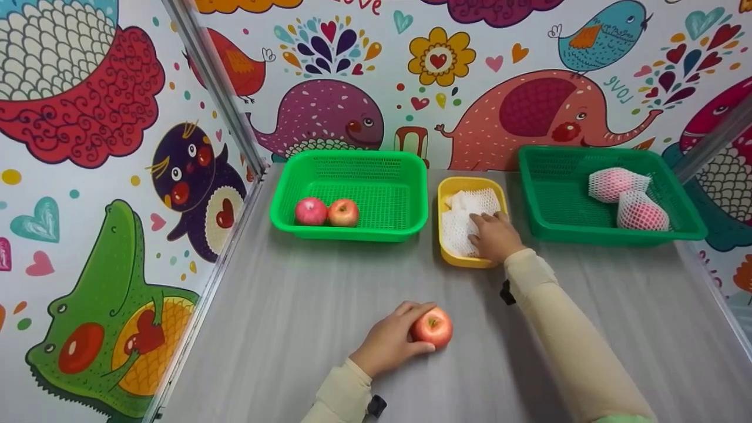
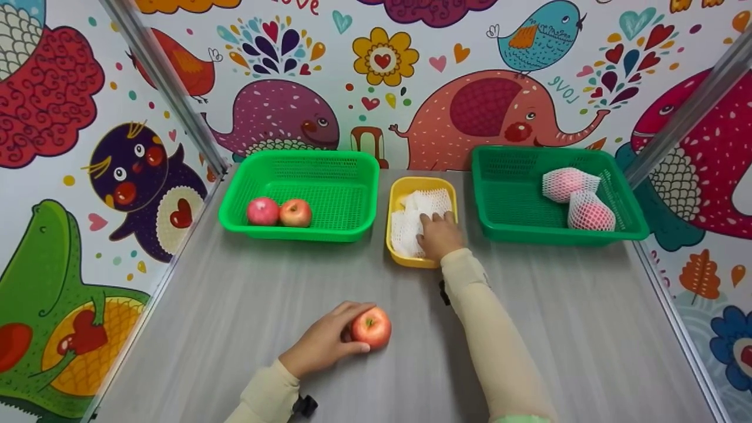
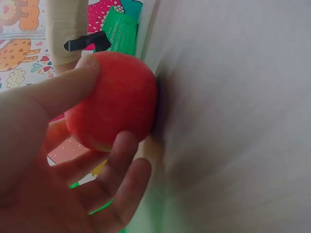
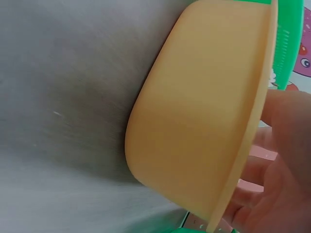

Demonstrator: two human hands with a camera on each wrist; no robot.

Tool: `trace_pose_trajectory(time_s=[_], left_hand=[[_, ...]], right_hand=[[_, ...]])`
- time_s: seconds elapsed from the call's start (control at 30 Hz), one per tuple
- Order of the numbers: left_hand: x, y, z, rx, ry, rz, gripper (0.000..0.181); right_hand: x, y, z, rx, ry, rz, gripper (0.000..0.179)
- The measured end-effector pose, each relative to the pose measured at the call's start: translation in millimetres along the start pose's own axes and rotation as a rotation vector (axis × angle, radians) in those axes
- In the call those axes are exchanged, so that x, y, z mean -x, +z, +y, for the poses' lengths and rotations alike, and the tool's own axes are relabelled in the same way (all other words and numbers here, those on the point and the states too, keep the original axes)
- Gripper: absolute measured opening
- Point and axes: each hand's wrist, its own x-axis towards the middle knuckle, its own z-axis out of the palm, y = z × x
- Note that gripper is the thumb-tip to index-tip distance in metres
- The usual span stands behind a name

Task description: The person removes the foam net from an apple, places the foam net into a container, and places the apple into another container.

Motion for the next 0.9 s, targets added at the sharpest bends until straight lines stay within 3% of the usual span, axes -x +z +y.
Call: trace_pose_trajectory(time_s=[0.37, 0.53, 0.7, 0.9], left_hand=[[-1.7, 1.1, -0.4, 0.016, -0.008, -0.011, 0.075], [-2.1, 0.2, -2.2, 0.026, -0.009, -0.009, 0.075], [-1.5, 0.6, -3.7, 0.018, -0.001, -0.003, 0.076], [-0.6, 1.2, -3.9, 0.019, -0.003, -0.009, 0.075]], right_hand=[[-11.7, 9, -9, -0.018, 0.083, -0.159, 0.067], [-17.8, 7, -11, -0.089, 0.145, -0.226, 0.072], [-21.6, 6, -10, -0.126, 0.147, -0.251, 0.076], [-22.0, 3, -7, -0.085, 0.144, -0.269, 0.074]])
